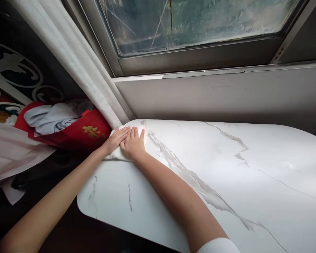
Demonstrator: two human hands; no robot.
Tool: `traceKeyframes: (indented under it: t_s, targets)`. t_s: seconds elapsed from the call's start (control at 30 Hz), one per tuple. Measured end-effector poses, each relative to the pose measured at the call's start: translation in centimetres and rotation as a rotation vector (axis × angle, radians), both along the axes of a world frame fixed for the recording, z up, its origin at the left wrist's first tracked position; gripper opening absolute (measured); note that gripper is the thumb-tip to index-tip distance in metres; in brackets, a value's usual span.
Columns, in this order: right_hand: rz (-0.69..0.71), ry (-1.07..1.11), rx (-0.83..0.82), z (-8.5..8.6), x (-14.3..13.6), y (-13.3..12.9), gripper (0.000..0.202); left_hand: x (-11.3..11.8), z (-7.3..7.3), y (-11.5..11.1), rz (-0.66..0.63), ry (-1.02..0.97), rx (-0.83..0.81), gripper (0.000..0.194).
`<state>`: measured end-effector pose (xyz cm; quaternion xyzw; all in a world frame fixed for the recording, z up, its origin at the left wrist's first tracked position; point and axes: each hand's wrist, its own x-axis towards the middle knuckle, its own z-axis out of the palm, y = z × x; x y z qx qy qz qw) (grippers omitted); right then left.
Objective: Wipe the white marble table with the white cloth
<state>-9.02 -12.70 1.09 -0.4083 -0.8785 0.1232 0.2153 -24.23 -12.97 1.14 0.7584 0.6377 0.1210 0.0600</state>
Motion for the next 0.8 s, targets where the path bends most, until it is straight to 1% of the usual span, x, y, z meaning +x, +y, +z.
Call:
traceKeyframes:
  t_s: [0.1, 0.2, 0.27, 0.37, 0.47, 0.57, 0.67, 0.73, 0.8]
  targets:
    - [-0.113, 0.015, -0.014, -0.2, -0.1, 3.4, 0.062, 0.3, 0.1, 4.9, -0.055, 0.014, -0.019, 0.052]
    - [-0.214, 0.01, -0.025, -0.2, -0.3, 5.5, 0.062, 0.8, 0.3, 8.4, -0.106, 0.022, -0.039, 0.053]
    - [-0.246, 0.005, -0.025, -0.3, -0.4, 6.2, 0.063, 0.8, 0.3, 9.6, -0.122, 0.017, -0.033, 0.053]
    - [-0.244, -0.011, -0.017, -0.3, -0.5, 6.5, 0.063, 0.8, 0.2, 9.8, -0.125, 0.007, -0.028, 0.053]
    - [-0.203, -0.043, -0.008, -0.3, -0.1, 5.8, 0.063, 0.9, 0.1, 8.4, -0.095, 0.006, -0.018, 0.054]
    - [-0.152, -0.053, 0.022, -0.3, 0.6, 3.9, 0.062, 1.4, 0.0, 5.6, -0.089, 0.008, -0.008, 0.054]
    - [-0.126, -0.046, 0.049, -0.3, 1.2, 0.6, 0.063, 1.8, 0.2, 1.8, -0.104, 0.001, -0.004, 0.055]
    - [-0.103, -0.041, 0.045, -0.2, 1.6, -2.3, 0.063, 1.9, 0.4, -1.1, -0.121, -0.002, -0.006, 0.055]
    - [-0.05, -0.041, 0.028, 0.1, 2.2, -5.5, 0.063, 2.0, 0.7, -4.2, -0.15, -0.011, -0.009, 0.055]
